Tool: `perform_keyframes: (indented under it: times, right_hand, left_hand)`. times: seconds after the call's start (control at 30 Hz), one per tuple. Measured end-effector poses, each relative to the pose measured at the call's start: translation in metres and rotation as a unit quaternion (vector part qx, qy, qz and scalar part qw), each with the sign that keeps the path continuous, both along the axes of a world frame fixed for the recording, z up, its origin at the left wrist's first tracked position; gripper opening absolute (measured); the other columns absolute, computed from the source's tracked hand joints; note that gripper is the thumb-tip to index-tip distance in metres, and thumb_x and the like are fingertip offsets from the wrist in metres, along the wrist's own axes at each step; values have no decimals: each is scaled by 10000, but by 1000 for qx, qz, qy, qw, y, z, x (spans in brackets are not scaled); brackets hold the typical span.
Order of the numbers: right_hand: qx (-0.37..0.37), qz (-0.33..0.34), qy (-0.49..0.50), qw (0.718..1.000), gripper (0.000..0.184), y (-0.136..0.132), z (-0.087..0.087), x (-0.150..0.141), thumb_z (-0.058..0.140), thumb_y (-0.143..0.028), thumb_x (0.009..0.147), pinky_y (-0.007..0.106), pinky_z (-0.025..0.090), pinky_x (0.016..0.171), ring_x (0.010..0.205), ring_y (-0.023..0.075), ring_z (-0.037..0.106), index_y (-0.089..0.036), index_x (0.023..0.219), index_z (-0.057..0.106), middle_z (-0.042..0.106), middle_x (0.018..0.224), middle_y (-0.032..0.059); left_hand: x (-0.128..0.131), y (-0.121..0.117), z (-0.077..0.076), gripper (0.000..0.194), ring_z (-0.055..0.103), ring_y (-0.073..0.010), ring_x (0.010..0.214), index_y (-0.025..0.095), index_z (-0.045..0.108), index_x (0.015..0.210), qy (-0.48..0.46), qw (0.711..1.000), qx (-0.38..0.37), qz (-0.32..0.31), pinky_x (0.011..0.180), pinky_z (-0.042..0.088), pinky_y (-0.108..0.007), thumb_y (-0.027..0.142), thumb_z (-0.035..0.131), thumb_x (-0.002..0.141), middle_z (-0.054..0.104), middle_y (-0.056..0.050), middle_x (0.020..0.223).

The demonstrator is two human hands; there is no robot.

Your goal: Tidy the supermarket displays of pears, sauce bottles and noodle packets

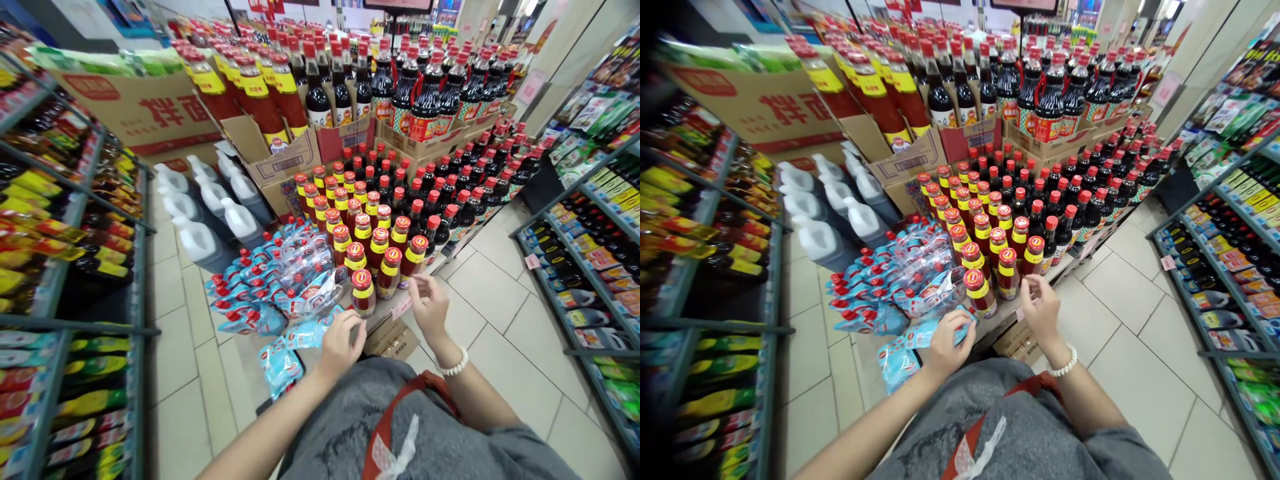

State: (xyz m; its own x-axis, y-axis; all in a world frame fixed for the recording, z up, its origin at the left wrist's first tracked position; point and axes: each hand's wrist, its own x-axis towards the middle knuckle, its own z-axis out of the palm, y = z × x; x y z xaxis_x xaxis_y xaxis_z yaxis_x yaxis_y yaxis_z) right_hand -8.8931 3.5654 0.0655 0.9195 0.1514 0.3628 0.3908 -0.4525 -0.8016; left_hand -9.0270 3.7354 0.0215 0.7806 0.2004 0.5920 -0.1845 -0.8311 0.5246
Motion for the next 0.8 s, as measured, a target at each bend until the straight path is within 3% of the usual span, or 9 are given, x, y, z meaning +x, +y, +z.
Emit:
perform_keyframes:
  times: [0.07,0.17,0.23,0.33,0.47,0.63,0.73,0.8]
  right_hand:
    - [-29,13,71,997,231,-10,-40,-5,541,-403,951,309,571,652,715,190,711,-208,1011,649,744,823,46]
    - [-156,108,140,972,221,-9,-88,-13,611,-311,882,325,574,697,761,206,731,-221,1083,628,762,887,43]
    - [-227,107,145,957,317,-4,-106,-14,649,-276,854,332,570,732,848,229,739,-208,1157,587,763,1001,84]
    - [-275,52,139,950,433,4,-115,-8,667,-327,862,349,560,736,891,268,731,-165,1228,501,740,1055,145]
    - [-208,23,88,974,570,11,-102,1,643,-399,882,438,572,838,1040,318,694,-124,1317,397,668,1202,221]
    - [-77,-11,-50,996,682,25,-48,8,665,-467,883,475,503,1047,1273,308,569,-159,1405,353,563,1355,220]
    - [-78,-43,-70,994,667,39,-23,24,714,-568,839,443,533,969,1147,302,629,-171,1309,455,635,1235,184]
    - [-110,-47,-62,991,564,47,-17,37,711,-620,824,408,547,861,987,286,668,-187,1142,538,689,1059,136]
  left_hand:
    - [-8,-7,-33,189,707,-229,904,205,521,1125,83,993,-70,49,813,593,-383,314,551,974,681,-100,985]
    - [3,-11,-68,572,679,-299,1086,172,412,1312,186,969,-144,79,898,578,-462,431,690,884,632,-181,1219]
    - [18,-10,-80,714,639,-335,1183,165,381,1341,219,957,-173,78,962,548,-494,456,764,814,604,-206,1283]
    - [40,-7,-89,719,650,-367,1157,170,427,1273,255,943,-188,103,931,547,-499,491,810,756,640,-196,1216]
    - [54,1,-97,676,668,-385,1123,181,453,1250,264,942,-175,113,896,546,-491,512,795,770,670,-187,1169]
    - [57,12,-110,685,687,-338,1078,189,439,1281,250,946,-203,25,887,555,-450,487,797,779,675,-155,1166]
    - [56,13,-118,663,673,-333,1106,187,433,1300,244,948,-203,27,903,552,-456,455,782,805,659,-166,1199]
    - [55,13,-122,643,688,-329,1064,191,442,1288,256,946,-197,38,875,559,-455,440,786,806,677,-151,1149]
